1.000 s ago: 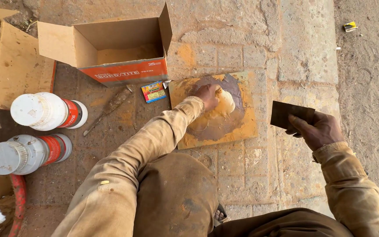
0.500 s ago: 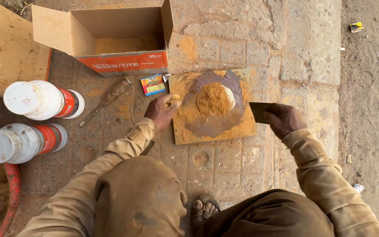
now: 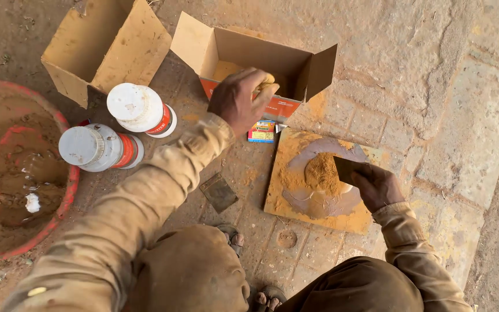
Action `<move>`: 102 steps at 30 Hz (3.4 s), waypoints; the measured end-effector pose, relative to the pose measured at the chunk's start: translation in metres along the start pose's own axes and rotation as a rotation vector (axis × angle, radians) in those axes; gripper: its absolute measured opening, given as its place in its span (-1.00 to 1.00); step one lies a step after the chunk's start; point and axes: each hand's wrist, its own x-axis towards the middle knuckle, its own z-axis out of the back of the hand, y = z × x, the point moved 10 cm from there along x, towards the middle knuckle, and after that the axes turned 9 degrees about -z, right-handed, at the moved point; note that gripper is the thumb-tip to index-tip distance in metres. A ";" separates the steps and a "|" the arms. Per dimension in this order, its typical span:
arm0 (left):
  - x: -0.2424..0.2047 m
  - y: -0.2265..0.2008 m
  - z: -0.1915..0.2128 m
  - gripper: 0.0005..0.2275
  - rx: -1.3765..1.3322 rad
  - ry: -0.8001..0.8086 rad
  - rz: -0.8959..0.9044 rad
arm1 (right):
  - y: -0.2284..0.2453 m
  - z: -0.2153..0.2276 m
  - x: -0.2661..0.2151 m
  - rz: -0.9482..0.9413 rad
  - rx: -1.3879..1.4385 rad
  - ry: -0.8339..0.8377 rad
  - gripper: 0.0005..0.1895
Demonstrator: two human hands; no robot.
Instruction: Mixing filler paste with hardener and wood dust on a mixing board.
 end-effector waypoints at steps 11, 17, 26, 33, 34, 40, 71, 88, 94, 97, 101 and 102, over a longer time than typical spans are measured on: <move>0.050 0.202 -0.254 -0.77 0.457 1.139 0.274 | -0.081 0.111 -0.148 -0.347 0.060 -0.393 -0.67; 0.036 0.259 -0.294 -0.76 0.465 1.077 0.181 | -0.092 0.136 -0.176 -0.413 0.150 -0.554 -0.66; 0.069 0.123 -0.164 -0.81 0.011 0.772 0.280 | -0.095 0.109 -0.126 -0.309 0.229 -0.399 -0.67; 0.076 0.167 -0.204 -0.85 0.039 0.618 0.222 | -0.108 0.116 -0.140 -0.358 0.234 -0.463 -0.64; 0.076 0.175 -0.218 -0.85 0.180 0.619 0.186 | -0.107 0.116 -0.145 -0.395 0.195 -0.465 -0.64; 0.071 0.145 -0.264 -0.80 0.226 0.769 0.176 | -0.117 0.126 -0.177 -0.468 0.209 -0.486 -0.62; 0.087 0.127 -0.137 -0.86 -0.099 0.341 0.318 | -0.118 0.122 -0.179 -0.437 0.191 -0.495 -0.64; -0.070 -0.012 -0.259 -0.79 -0.419 0.561 0.444 | -0.117 0.115 -0.176 -0.341 0.335 -0.451 -0.66; -0.092 -0.027 -0.342 -0.59 -0.289 0.799 0.454 | -0.107 0.121 -0.197 -0.424 0.258 -0.489 -0.66; -0.097 -0.041 -0.350 -0.41 -0.334 0.934 0.303 | -0.117 0.118 -0.194 -0.438 0.266 -0.487 -0.65; -0.098 -0.025 -0.312 -0.43 -0.357 0.821 0.283 | -0.130 0.107 -0.172 -0.462 0.281 -0.469 -0.65; -0.097 -0.010 -0.307 -0.44 -0.395 0.711 0.222 | -0.126 0.099 -0.161 -0.437 0.233 -0.433 -0.65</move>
